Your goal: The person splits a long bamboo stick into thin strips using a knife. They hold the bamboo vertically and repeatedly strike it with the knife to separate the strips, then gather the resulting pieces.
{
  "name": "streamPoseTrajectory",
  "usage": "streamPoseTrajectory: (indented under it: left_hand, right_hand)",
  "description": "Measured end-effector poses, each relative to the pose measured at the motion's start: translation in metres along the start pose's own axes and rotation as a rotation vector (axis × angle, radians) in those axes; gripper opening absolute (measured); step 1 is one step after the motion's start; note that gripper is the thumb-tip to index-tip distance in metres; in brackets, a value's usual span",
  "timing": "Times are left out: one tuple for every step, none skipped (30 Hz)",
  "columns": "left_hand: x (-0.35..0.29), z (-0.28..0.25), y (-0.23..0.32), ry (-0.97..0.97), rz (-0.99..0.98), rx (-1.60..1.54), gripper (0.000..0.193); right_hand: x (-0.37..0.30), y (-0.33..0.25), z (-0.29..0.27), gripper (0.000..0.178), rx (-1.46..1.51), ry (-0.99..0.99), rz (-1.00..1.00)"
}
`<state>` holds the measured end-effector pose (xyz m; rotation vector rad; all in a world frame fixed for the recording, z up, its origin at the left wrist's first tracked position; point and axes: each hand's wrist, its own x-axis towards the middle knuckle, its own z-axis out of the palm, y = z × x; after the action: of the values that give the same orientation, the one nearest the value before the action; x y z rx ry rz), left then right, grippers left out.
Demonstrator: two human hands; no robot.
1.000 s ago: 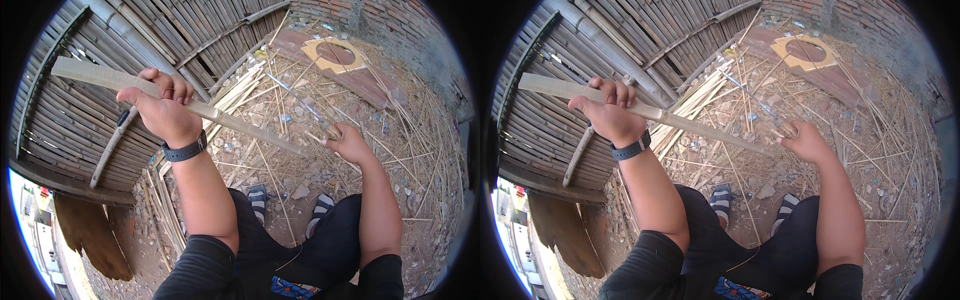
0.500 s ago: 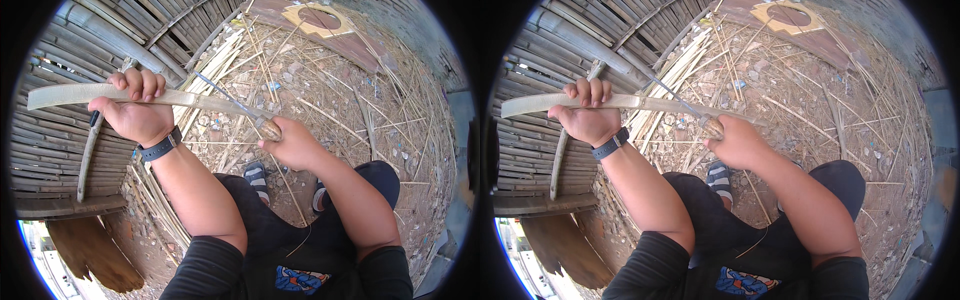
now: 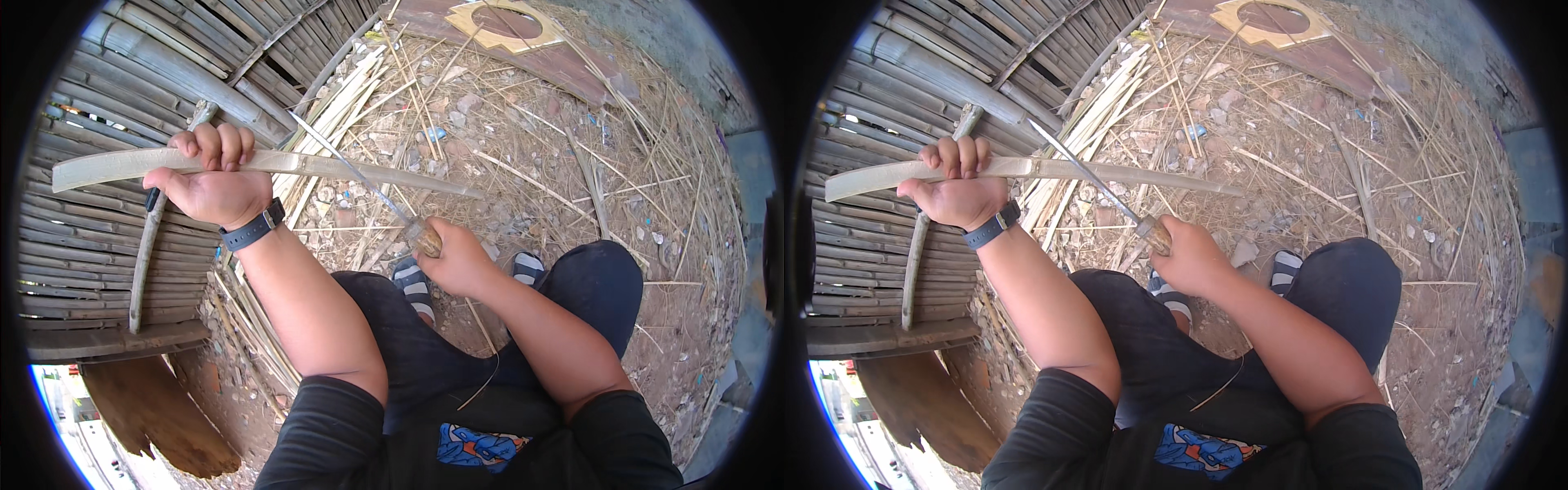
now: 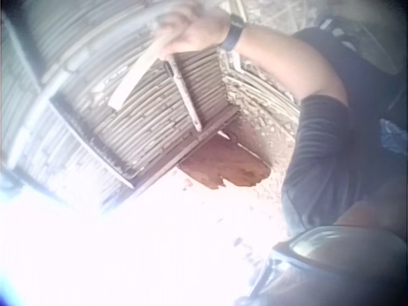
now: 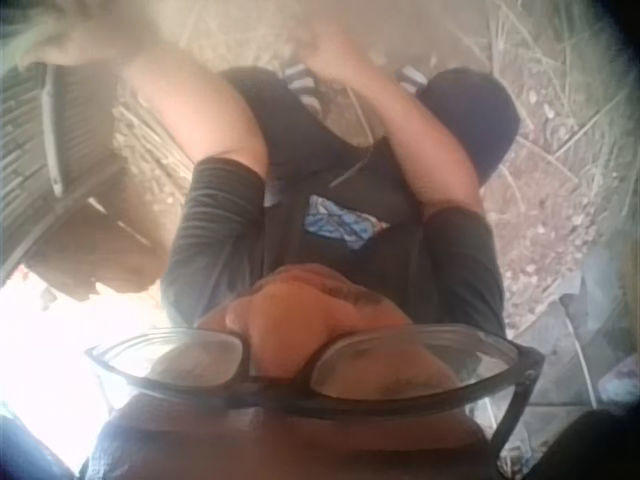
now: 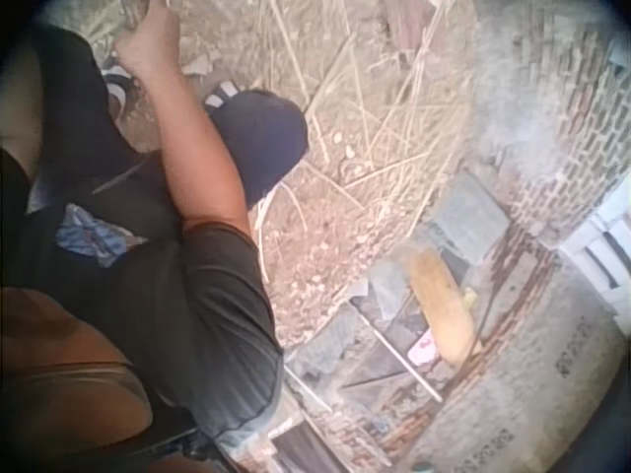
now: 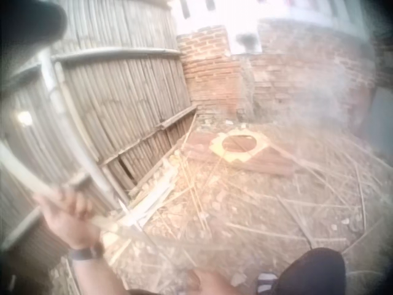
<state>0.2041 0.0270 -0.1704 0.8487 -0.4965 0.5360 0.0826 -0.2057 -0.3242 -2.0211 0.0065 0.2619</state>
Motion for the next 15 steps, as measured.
streamPoseTrajectory:
  left_hand:
    - [-0.002,0.004,-0.002,-0.032,-0.002,-0.001,0.067]
    - [-0.003,0.003,-0.004,-0.024,-0.014,-0.005,0.068]
    - [-0.002,-0.002,-0.004,0.021,-0.028,0.015,0.068]
    - [0.0,-0.01,-0.005,0.062,-0.024,0.027,0.068]
    - [0.004,-0.017,-0.006,0.104,-0.02,0.038,0.068]
    - [0.004,-0.022,-0.005,0.158,-0.016,0.073,0.068]
    - [0.003,-0.021,-0.003,0.119,-0.015,0.061,0.068]
    - [0.003,-0.021,-0.002,0.081,-0.015,0.049,0.068]
    - [0.002,-0.017,-0.002,0.042,-0.02,0.034,0.068]
    - [0.0,-0.008,-0.003,0.041,0.009,0.053,0.066]
    - [0.0,-0.002,-0.003,0.015,0.006,0.051,0.066]
    - [0.0,0.003,-0.002,-0.011,0.006,0.048,0.066]
    - [-0.002,0.007,-0.003,-0.039,0.003,0.035,0.066]
    - [-0.004,0.012,-0.008,-0.034,-0.042,0.003,0.068]
    - [-0.002,0.012,-0.009,0.009,-0.048,0.01,0.068]
  right_hand:
    - [0.0,0.007,0.001,0.032,0.004,0.009,-0.011]
    - [0.004,0.013,-0.002,0.035,0.065,-0.017,0.084]
    - [0.004,0.02,0.003,0.035,0.05,-0.025,0.08]
    - [0.011,0.025,0.007,0.036,0.025,-0.028,0.058]
    - [0.017,0.028,0.008,0.036,-0.002,-0.03,0.038]
    - [0.018,0.028,0.013,0.034,-0.03,-0.011,0.029]
    - [0.014,0.02,0.012,0.034,-0.013,-0.01,0.015]
    - [0.008,0.01,0.008,0.034,0.003,-0.009,0.002]
    - [0.002,0.001,0.003,0.034,0.02,-0.004,-0.006]
    - [-0.002,-0.007,0.002,0.035,0.024,-0.02,-0.002]
    - [-0.002,-0.016,0.002,0.036,0.028,-0.037,0.002]
    - [0.0,-0.02,0.002,0.037,0.03,-0.052,0.002]
    - [0.008,0.005,0.004,0.037,0.038,-0.033,0.032]
    - [0.021,0.051,0.006,0.037,0.044,0.0,0.066]
    - [0.03,0.071,0.004,0.036,0.051,0.033,0.083]
